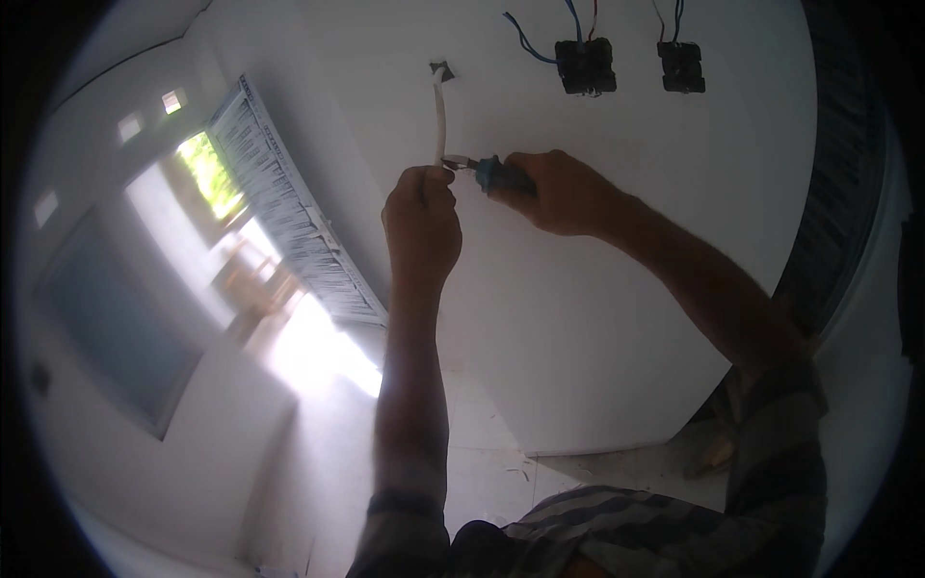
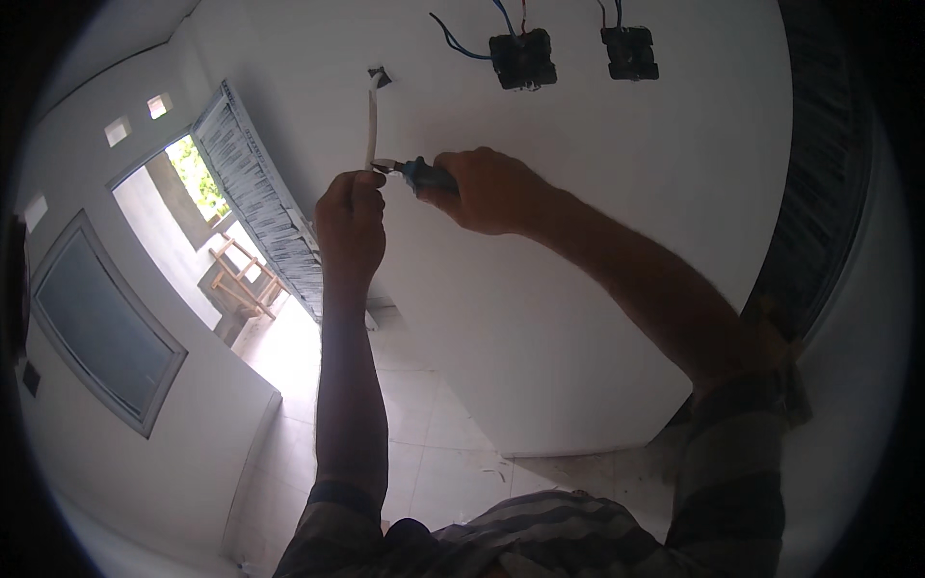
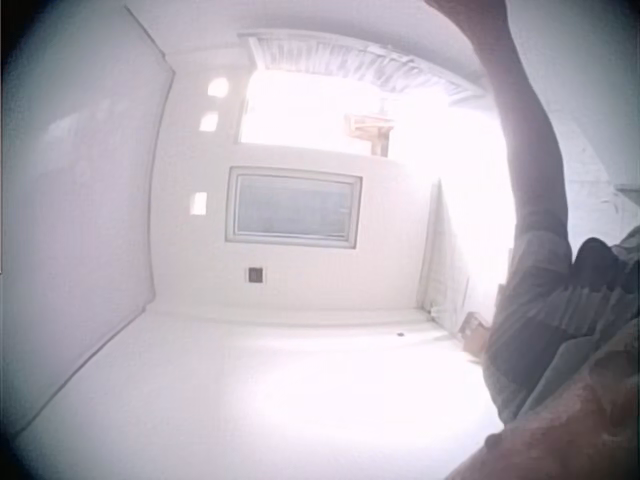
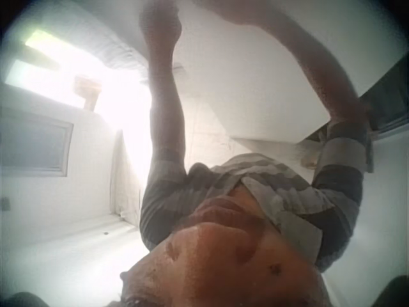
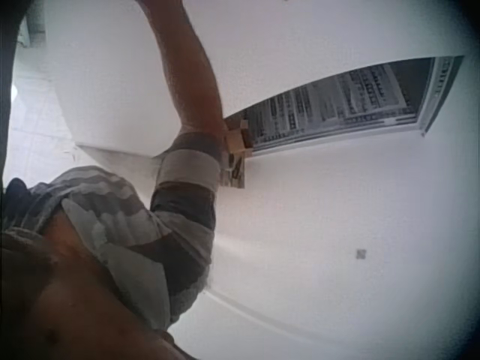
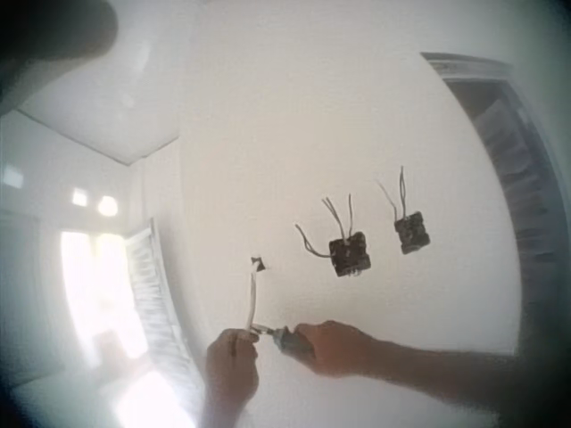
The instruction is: The person strips insulation from wires and connects them to two wall-mounted electrical outlet boxes using a utility knife and pliers. The person handles multiple colored wires and secures them into the outlet terminals.
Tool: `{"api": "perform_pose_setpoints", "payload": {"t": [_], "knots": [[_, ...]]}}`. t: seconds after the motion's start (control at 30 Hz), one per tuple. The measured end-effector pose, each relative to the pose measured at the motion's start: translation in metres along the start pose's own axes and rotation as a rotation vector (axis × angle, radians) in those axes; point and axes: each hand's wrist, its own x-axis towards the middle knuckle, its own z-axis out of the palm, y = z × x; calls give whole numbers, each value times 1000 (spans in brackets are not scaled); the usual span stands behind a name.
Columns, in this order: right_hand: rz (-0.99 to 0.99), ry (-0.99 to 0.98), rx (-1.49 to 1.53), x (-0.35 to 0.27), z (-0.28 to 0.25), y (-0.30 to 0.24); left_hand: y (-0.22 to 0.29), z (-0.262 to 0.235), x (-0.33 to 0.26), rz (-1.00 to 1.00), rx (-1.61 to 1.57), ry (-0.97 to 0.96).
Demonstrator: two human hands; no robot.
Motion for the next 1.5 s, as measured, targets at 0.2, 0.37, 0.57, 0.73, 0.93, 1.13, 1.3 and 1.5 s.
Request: {"api": "perform_pose_setpoints", "payload": {"t": [0.2, 0.37, 0.57, 0.73, 0.93, 1.13, 1.3, 1.5], "knots": [[-58, 24, 203, -2, 12, 17, 11, 2, 2, -416, -682, -208], [-20, 12, 222, -1, 5, 8, -4, -3, 12, -572, -1099, -301], [-36, 26, 118, -1, 1, 7, -16, -4, 15, -631, -1384, -432], [-30, 4, 88, 0, 0, 9, -22, 0, 16, -627, -1509, -502], [-50, -3, 122, 4, -1, 11, -27, 3, 17, -641, -1653, -588], [-88, 83, 129, 5, 7, 16, -34, 7, 16, -641, -1869, -709], [-10, 86, 184, 5, 19, 31, -28, 14, 17, -668, -1836, -679], [121, 31, 188, -11, 22, 24, -12, -15, 28, -557, -1104, -517]]}}
